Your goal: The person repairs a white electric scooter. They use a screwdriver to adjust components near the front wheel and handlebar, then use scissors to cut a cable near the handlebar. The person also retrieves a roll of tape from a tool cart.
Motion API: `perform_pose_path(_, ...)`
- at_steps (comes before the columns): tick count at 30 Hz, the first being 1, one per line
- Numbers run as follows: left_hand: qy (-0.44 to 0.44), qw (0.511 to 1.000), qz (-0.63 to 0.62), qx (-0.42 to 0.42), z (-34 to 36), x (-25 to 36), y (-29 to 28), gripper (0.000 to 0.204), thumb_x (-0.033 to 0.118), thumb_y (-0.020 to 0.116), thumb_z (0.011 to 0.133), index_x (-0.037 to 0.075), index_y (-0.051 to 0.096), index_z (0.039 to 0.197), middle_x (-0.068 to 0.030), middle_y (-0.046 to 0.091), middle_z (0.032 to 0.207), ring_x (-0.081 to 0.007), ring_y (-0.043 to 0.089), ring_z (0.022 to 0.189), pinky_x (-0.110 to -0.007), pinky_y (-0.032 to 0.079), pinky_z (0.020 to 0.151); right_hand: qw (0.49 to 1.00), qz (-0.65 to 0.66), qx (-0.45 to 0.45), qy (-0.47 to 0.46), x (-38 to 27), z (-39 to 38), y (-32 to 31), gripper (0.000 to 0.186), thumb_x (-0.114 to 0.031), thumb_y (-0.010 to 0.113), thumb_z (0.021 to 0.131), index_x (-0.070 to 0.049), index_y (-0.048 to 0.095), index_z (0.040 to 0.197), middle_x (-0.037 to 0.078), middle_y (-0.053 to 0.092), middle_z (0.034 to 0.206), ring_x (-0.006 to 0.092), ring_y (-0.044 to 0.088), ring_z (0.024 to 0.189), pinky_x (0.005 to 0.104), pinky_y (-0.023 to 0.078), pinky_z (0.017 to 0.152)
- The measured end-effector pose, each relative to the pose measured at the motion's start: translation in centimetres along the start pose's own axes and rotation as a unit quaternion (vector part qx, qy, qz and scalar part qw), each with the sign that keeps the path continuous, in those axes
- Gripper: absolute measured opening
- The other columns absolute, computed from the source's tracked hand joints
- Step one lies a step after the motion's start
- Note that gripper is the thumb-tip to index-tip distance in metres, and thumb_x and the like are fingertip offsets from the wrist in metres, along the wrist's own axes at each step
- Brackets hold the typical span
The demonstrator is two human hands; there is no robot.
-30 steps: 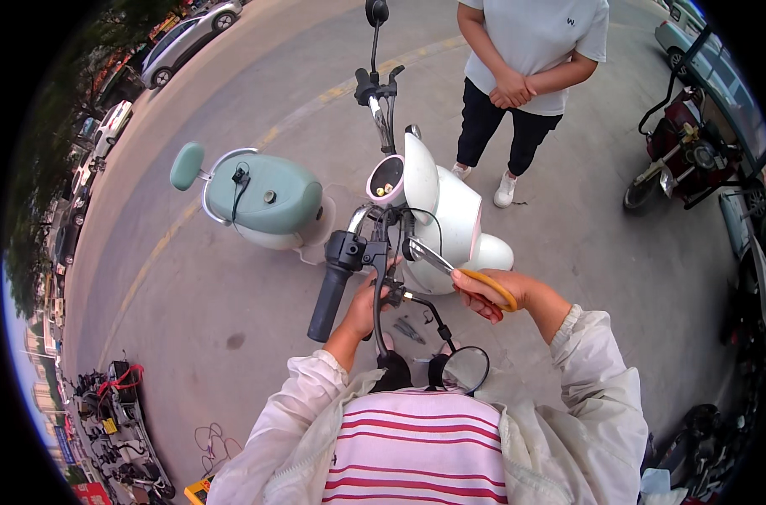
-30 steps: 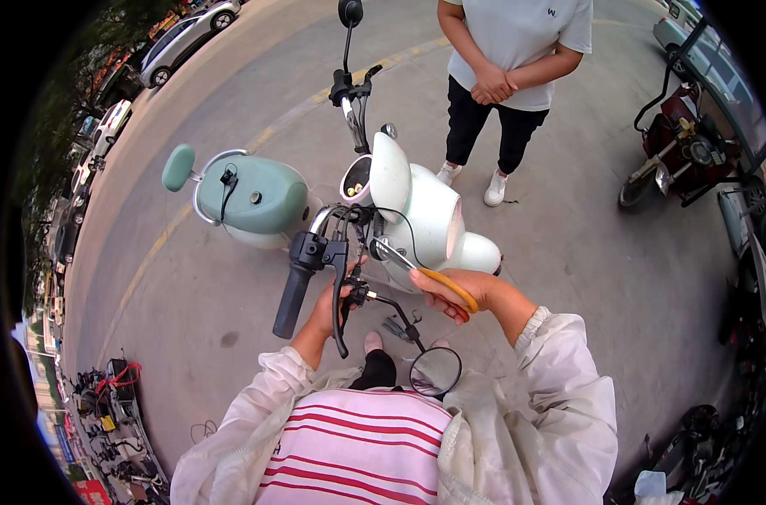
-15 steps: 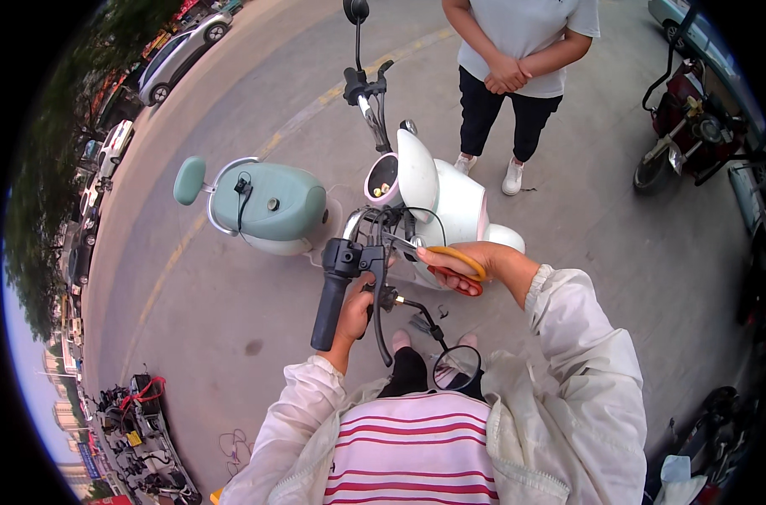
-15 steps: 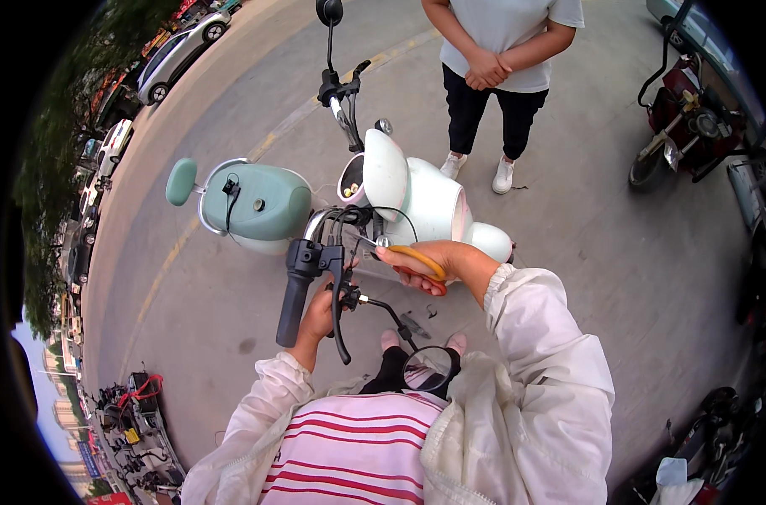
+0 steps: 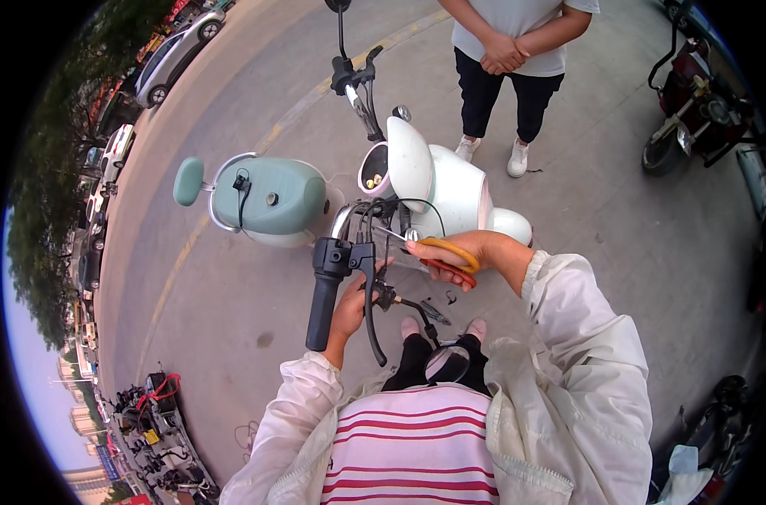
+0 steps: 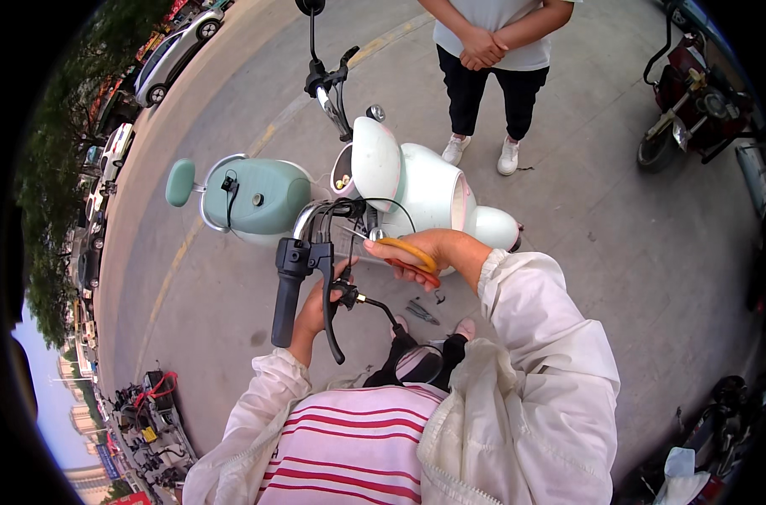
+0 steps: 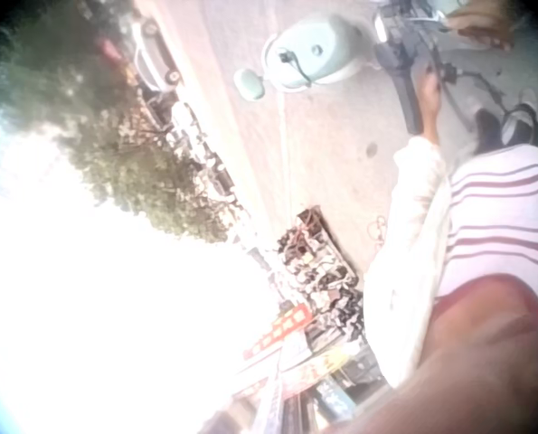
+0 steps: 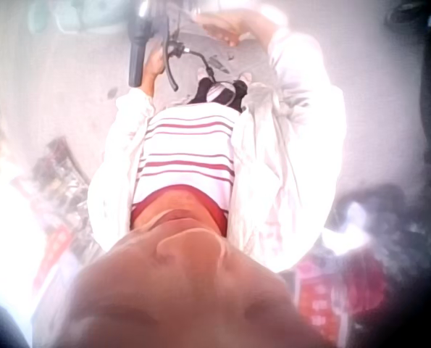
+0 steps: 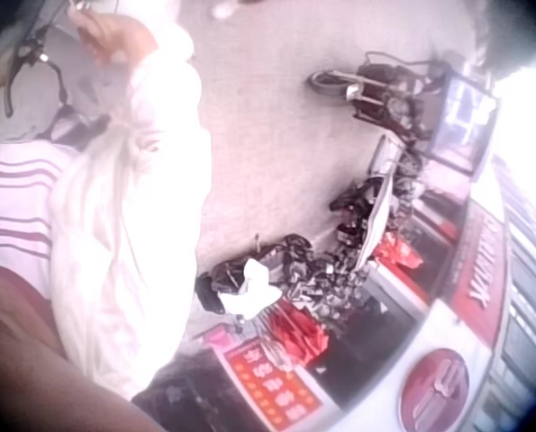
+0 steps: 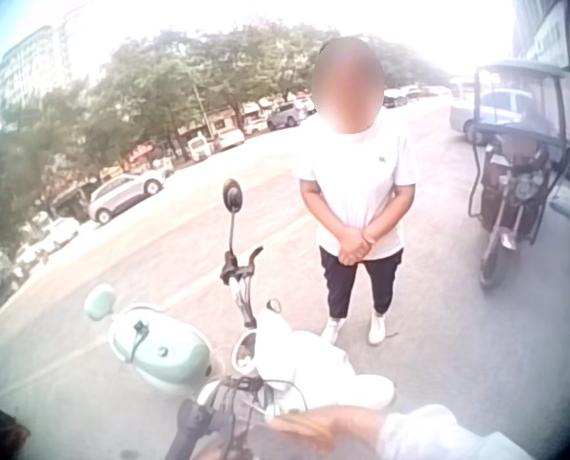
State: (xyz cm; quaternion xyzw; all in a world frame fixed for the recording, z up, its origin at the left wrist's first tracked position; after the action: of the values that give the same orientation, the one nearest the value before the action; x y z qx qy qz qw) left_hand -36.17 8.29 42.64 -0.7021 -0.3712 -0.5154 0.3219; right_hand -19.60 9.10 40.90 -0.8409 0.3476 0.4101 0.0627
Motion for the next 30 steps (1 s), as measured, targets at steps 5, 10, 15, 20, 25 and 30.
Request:
perform_pose_path(5,-0.006,1.000,0.002,0.005,-0.1,-0.2,-0.1,0.080,0.047,0.058,0.070,0.004,0.037,0.133,-0.0029,0.046,0.093,-0.0128,0.044,0.082,-0.023,0.035,0.074,0.999,-0.031,-0.035,-0.006,0.4,0.1,0.5,0.083,-0.084,0.031,0.068,-0.003,0.048,0.075,0.001,0.037,0.054,0.0110,0.045,0.043,0.0293,0.044,0.038)
perform_pose_path(10,-0.032,0.999,-0.008,0.006,-0.1,-0.7,0.0,0.079,0.043,0.058,0.068,0.004,0.038,0.133,-0.0033,0.046,0.093,-0.0134,0.045,0.085,-0.023,0.036,0.076,0.998,-0.052,-0.044,0.006,0.1,-0.8,1.2,0.088,-0.089,0.034,0.059,-0.004,0.045,0.074,0.001,0.035,0.059,0.0116,0.038,0.045,0.0286,0.042,0.040)
perform_pose_path(15,-0.016,1.000,0.006,-0.023,-0.3,-0.1,0.3,0.067,0.040,0.054,0.077,0.002,0.040,0.131,-0.0106,0.046,0.129,-0.0201,0.043,0.117,-0.029,0.030,0.098,0.998,-0.055,-0.029,0.006,0.5,-0.7,1.3,0.087,-0.089,0.030,0.062,-0.004,0.047,0.073,0.001,0.036,0.057,0.0111,0.040,0.044,0.0284,0.042,0.041)
perform_pose_path(20,-0.032,0.999,0.000,-0.018,-0.2,-0.1,0.6,0.070,0.043,0.055,0.076,0.003,0.040,0.132,-0.0089,0.049,0.122,-0.0165,0.051,0.098,-0.027,0.039,0.086,0.999,-0.040,-0.028,-0.003,1.0,-0.3,1.4,0.081,-0.087,0.026,0.064,-0.008,0.042,0.067,-0.001,0.033,0.053,0.0099,0.038,0.043,0.0280,0.040,0.041)
perform_pose_path(25,-0.031,1.000,0.000,-0.001,-0.2,0.6,0.7,0.071,0.041,0.055,0.074,0.003,0.039,0.132,-0.0086,0.050,0.119,-0.0160,0.052,0.093,-0.026,0.040,0.083,0.999,-0.048,-0.022,-0.016,0.7,-0.6,1.5,0.077,-0.086,0.025,0.067,-0.010,0.039,0.065,-0.003,0.031,0.052,0.0092,0.037,0.043,0.0274,0.039,0.040)
perform_pose_path(30,-0.061,0.998,-0.017,0.017,-0.2,1.2,1.3,0.073,0.035,0.052,0.065,0.005,0.041,0.131,-0.0064,0.046,0.104,-0.0156,0.047,0.090,-0.025,0.037,0.082,0.999,-0.006,-0.037,-0.020,1.5,0.1,1.5,0.078,-0.086,0.024,0.067,-0.009,0.042,0.069,-0.002,0.033,0.052,0.0092,0.039,0.043,0.0276,0.040,0.041)
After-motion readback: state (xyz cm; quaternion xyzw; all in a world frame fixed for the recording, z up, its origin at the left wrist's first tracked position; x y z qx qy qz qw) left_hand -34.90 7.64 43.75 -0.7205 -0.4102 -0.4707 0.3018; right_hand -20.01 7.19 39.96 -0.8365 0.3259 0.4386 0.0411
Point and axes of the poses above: each hand's wrist, its own z-axis towards the middle knuckle, its own y-axis out of the palm, x = y × z, the point moved 8 cm from there along z, towards the middle knuckle
